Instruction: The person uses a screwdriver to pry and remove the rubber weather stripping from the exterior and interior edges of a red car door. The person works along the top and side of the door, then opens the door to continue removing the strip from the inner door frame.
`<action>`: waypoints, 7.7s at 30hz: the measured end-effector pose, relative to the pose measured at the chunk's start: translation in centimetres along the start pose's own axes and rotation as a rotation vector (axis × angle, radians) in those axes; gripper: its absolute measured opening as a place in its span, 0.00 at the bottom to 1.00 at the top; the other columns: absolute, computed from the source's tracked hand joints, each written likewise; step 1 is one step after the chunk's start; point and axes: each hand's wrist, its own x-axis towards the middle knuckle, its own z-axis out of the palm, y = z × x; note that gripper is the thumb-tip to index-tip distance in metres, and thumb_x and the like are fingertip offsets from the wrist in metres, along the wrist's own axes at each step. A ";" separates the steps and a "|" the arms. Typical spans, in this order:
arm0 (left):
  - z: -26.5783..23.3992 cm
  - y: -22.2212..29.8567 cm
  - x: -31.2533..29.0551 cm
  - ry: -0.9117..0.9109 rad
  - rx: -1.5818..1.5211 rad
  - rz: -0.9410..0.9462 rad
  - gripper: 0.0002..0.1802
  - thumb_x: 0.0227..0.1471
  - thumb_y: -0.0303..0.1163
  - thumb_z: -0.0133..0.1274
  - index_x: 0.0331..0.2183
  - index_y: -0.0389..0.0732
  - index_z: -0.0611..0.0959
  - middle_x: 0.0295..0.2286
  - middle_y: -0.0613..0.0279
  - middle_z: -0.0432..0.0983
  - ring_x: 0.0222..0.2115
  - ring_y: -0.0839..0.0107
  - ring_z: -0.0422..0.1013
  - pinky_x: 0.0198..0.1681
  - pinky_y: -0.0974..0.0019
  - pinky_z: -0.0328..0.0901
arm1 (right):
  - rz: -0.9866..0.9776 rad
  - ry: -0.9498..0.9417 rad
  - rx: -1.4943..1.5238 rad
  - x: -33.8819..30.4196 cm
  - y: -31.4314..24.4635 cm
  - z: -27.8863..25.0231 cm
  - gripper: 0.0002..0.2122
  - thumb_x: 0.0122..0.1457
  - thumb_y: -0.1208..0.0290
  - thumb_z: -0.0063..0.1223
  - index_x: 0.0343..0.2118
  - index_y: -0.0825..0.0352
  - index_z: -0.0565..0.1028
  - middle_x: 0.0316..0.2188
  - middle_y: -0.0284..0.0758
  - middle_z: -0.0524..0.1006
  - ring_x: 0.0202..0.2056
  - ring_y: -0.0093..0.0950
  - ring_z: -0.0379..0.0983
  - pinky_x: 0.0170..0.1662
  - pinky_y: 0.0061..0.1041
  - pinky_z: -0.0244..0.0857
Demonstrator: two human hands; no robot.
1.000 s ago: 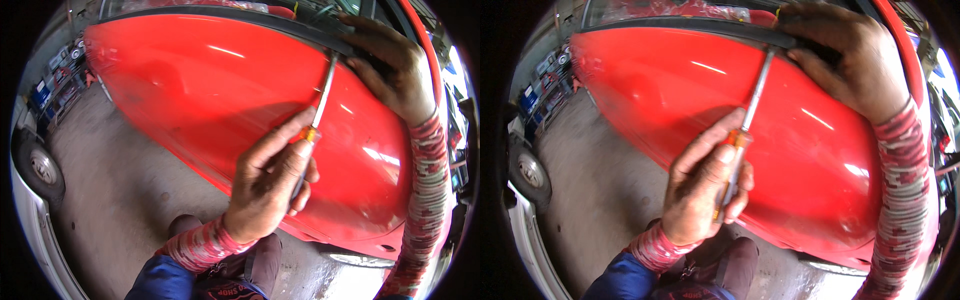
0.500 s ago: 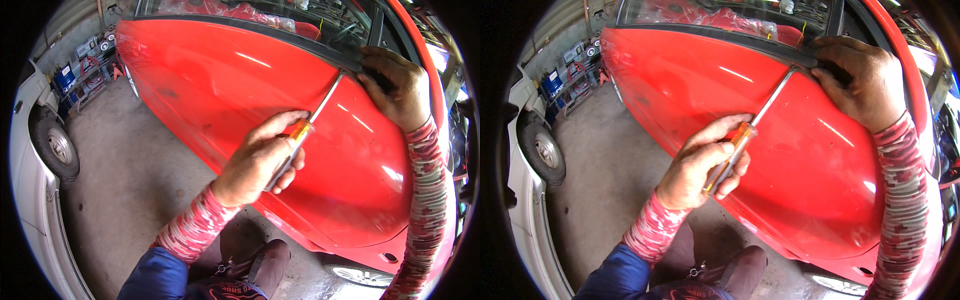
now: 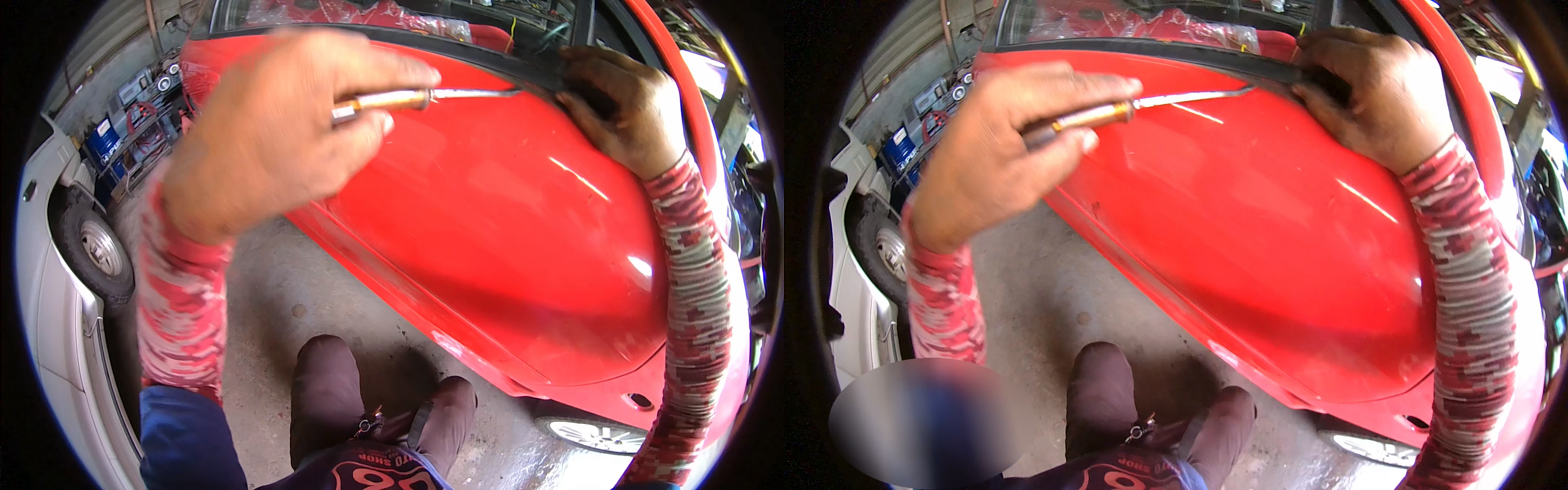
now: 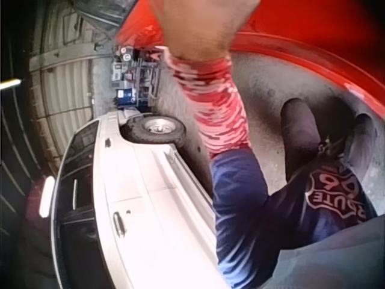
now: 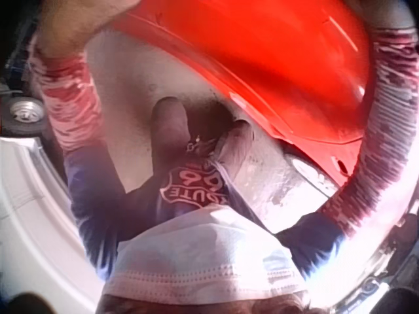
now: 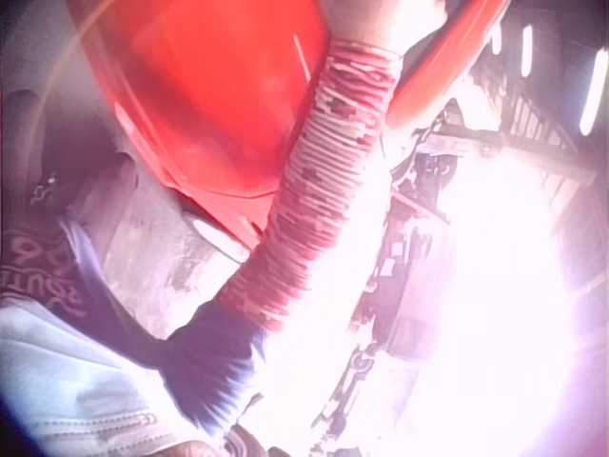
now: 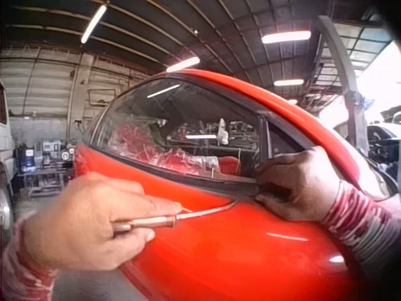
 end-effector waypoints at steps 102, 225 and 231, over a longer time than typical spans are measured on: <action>11.8 8.2 0.9 0.196 -1.026 -0.618 0.28 0.66 0.31 0.47 0.65 0.39 0.67 0.26 0.68 0.67 0.14 0.83 0.63 0.13 0.74 0.62 | 0.052 -0.030 -0.163 0.9 -2.9 -1.2 0.12 0.53 0.65 0.64 0.39 0.64 0.84 0.36 0.37 0.83 0.32 0.39 0.81 0.34 0.36 0.75; 0.1 6.1 3.2 -0.369 -0.342 -0.725 0.30 0.67 0.39 0.42 0.67 0.44 0.66 0.22 0.70 0.69 0.13 0.83 0.64 0.14 0.76 0.63 | -0.051 -0.113 -0.265 1.0 -0.7 -0.6 0.17 0.58 0.56 0.58 0.45 0.61 0.80 0.35 0.34 0.81 0.27 0.36 0.80 0.28 0.37 0.74; -2.0 7.5 3.9 -0.459 -0.287 -0.733 0.27 0.66 0.38 0.42 0.65 0.50 0.71 0.21 0.70 0.69 0.13 0.81 0.67 0.14 0.75 0.64 | 0.024 -0.143 -0.231 0.8 -0.7 -0.4 0.16 0.57 0.55 0.58 0.43 0.61 0.80 0.35 0.35 0.81 0.27 0.39 0.80 0.29 0.40 0.74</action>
